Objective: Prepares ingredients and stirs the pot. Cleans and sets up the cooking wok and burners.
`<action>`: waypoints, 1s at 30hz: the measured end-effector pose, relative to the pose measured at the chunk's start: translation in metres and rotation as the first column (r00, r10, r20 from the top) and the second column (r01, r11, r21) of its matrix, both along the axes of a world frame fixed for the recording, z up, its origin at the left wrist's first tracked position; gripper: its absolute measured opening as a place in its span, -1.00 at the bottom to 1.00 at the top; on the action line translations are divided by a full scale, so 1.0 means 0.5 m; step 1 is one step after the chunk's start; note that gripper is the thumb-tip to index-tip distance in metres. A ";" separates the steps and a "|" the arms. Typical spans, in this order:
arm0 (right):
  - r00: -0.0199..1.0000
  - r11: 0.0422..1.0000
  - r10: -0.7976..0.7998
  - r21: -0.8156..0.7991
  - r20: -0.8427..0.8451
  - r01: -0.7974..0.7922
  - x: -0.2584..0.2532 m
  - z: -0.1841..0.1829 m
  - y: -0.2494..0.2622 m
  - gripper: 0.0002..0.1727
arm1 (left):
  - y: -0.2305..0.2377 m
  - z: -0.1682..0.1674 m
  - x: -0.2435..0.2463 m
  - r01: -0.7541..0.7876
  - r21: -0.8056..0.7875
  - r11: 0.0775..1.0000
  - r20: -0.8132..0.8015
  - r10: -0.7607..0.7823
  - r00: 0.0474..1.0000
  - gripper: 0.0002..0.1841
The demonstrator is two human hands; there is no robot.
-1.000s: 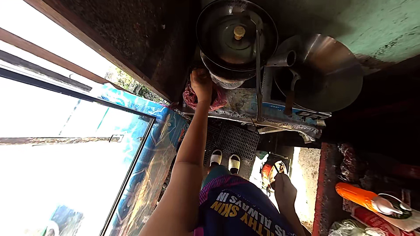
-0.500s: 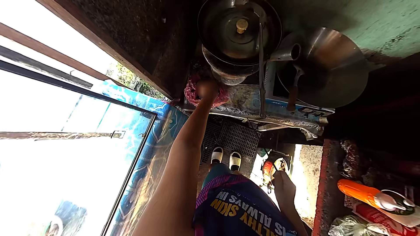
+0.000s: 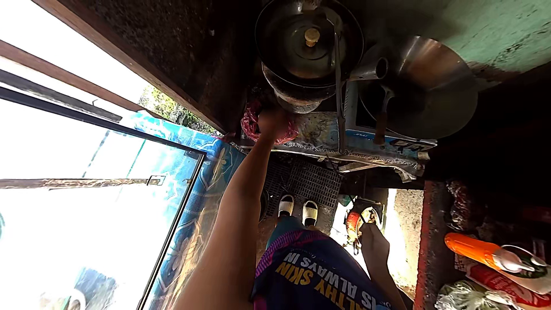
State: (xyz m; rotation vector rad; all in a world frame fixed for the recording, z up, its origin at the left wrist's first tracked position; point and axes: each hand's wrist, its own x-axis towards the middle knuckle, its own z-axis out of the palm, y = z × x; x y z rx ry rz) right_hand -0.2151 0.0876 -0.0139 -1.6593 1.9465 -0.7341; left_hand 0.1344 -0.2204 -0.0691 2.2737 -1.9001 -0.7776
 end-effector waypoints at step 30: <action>0.989 0.999 -0.007 -0.037 0.148 0.013 -0.010 0.008 -0.032 -0.60 | -0.001 0.183 -0.096 -0.897 -0.001 0.442 -0.950 0.280 0.139 -0.69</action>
